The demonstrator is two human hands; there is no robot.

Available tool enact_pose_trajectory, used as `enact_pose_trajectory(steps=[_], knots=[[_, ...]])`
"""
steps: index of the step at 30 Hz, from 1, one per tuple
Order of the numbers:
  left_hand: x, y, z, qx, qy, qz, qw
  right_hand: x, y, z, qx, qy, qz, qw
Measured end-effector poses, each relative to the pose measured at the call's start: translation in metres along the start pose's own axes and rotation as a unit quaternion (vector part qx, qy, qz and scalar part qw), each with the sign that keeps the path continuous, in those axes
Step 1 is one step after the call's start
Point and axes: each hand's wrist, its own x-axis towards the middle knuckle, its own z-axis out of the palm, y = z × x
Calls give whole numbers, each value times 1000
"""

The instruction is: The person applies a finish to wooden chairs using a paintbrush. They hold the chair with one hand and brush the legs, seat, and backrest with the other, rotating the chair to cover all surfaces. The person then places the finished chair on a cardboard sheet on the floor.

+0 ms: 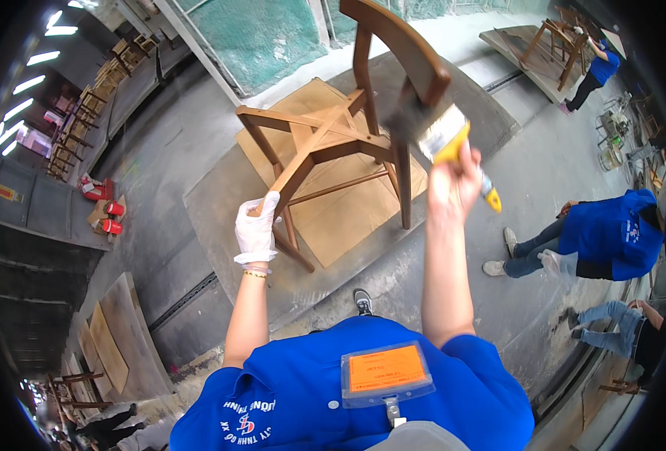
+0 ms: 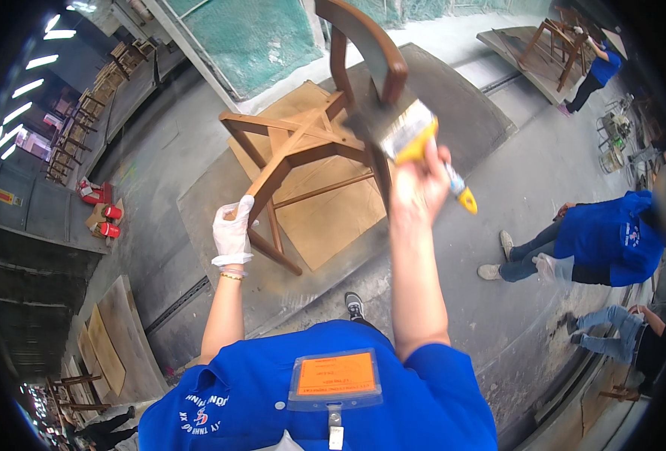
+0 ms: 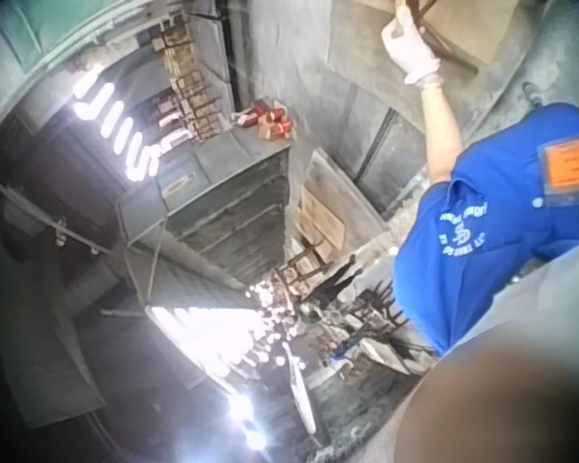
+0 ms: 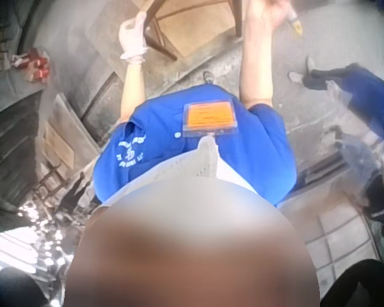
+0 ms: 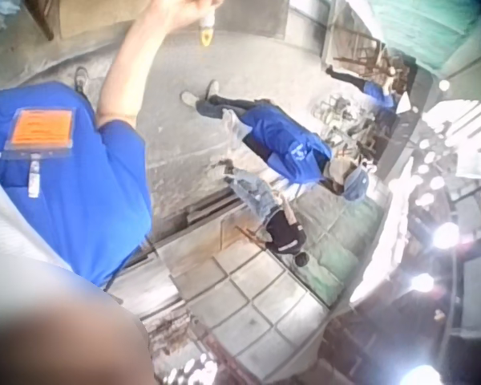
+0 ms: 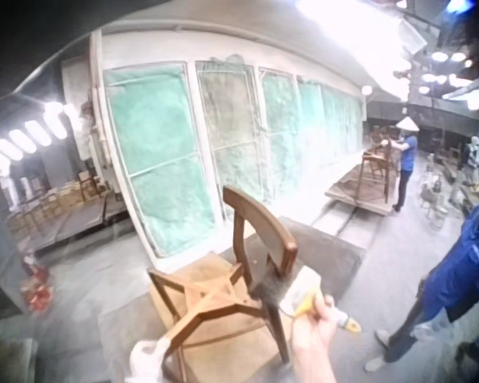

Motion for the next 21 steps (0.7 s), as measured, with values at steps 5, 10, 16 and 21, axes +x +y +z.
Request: enact_pose_trajectory(steps=[5,10,16,21], knots=[[11,36,7,27,-5,4,1000,65,78,16,-51,7,-158,986],[45,60,18,26,-11,-19,999,51,76,-171,-127,61,-136,981],[86,83,26,125,-39,22,991,4,3,-338,-330,466,-129,811],[126,78,38,177,55,197,963,50,58,-243,-423,285,-110,853]])
